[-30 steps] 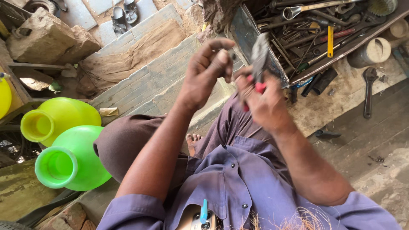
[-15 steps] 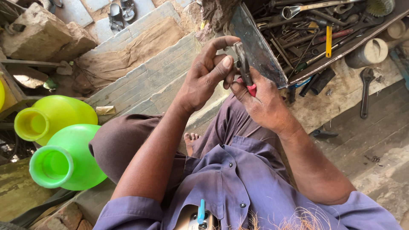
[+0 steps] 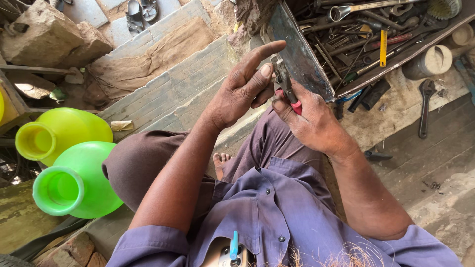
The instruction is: The person sits on the floor and uses pliers to manipulate a small metal part, repeatedly gripping and adjusting it. The person also handles a cylindrical metal piece, inserting and removing the small part from it.
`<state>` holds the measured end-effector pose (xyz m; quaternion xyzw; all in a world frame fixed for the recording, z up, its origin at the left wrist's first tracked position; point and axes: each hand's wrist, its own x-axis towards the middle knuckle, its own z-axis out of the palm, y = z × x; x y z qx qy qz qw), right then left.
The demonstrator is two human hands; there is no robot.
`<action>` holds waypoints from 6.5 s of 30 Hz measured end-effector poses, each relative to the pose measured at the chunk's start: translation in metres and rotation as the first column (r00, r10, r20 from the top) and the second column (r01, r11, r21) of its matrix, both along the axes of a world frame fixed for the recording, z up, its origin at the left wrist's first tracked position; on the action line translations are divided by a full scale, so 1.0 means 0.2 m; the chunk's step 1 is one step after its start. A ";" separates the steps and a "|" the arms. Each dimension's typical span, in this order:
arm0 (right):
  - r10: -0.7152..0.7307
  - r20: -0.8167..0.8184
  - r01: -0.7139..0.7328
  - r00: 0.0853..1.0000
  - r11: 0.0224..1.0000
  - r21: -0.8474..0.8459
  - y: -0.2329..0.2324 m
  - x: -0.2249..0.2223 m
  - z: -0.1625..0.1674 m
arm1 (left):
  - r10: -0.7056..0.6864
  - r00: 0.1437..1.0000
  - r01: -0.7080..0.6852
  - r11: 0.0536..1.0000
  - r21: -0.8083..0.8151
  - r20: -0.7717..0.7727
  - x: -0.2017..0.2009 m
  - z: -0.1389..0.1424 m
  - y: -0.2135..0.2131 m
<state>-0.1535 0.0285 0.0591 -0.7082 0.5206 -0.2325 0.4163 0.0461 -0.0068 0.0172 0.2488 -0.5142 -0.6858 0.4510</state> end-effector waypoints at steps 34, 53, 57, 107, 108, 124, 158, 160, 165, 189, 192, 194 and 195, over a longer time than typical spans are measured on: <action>-0.036 0.004 0.036 0.999 0.998 -0.052 0.03 0.00 -0.05 | 0.292 0.864 -0.099 0.898 -0.429 0.410 0.01 0.03 -0.01; 0.047 0.347 -0.102 0.937 0.985 0.142 0.01 -0.03 -0.10 | 0.346 0.837 -0.107 0.863 -0.493 0.424 0.02 0.06 0.03; 0.013 0.369 -0.157 0.929 0.919 0.361 0.00 -0.05 -0.11 | 0.267 0.852 -0.079 0.916 -0.394 0.451 0.02 0.06 0.02; -0.090 -0.068 0.085 0.994 0.994 -0.074 0.04 -0.02 -0.05 | 0.203 0.904 -0.109 0.961 -0.256 0.377 0.01 -0.02 0.03; -0.127 -0.136 0.125 0.983 0.992 -0.020 0.04 -0.01 -0.05 | 0.203 0.894 -0.101 0.960 -0.261 0.400 0.01 -0.02 0.04; -0.035 0.000 0.035 0.999 0.993 -0.111 0.06 0.00 -0.04 | 0.199 0.913 -0.115 0.964 -0.242 0.357 0.01 0.01 0.04; 0.044 0.159 -0.080 0.986 0.971 0.227 0.04 -0.06 -0.07 | 0.127 0.871 0.017 0.958 -0.288 0.474 0.02 0.07 0.04; 0.072 0.183 -0.116 0.980 0.964 0.241 0.04 -0.07 -0.04 | 0.079 0.865 0.057 0.966 -0.253 0.495 0.04 0.09 0.03; 0.181 0.379 -0.247 0.907 0.960 0.132 0.04 -0.08 -0.03 | 0.043 0.880 0.110 0.950 -0.293 0.472 0.07 0.11 0.03; -0.390 0.176 0.235 0.904 0.797 0.556 0.05 -0.09 -0.18 | 0.113 0.899 -0.026 0.978 -0.206 0.422 0.04 0.06 0.04; -0.477 0.692 0.005 0.543 0.825 0.565 0.09 -0.11 -0.17 | 0.125 0.932 -0.046 0.971 -0.233 0.339 0.04 0.03 0.04; -0.522 0.772 -0.208 0.362 0.762 0.613 0.10 -0.11 -0.16 | 0.133 0.942 -0.056 0.967 -0.248 0.307 0.05 0.02 0.03; -0.540 0.799 -0.312 0.266 0.736 0.601 0.10 -0.10 -0.15 | 0.135 0.945 -0.058 0.966 -0.254 0.298 0.05 0.02 0.03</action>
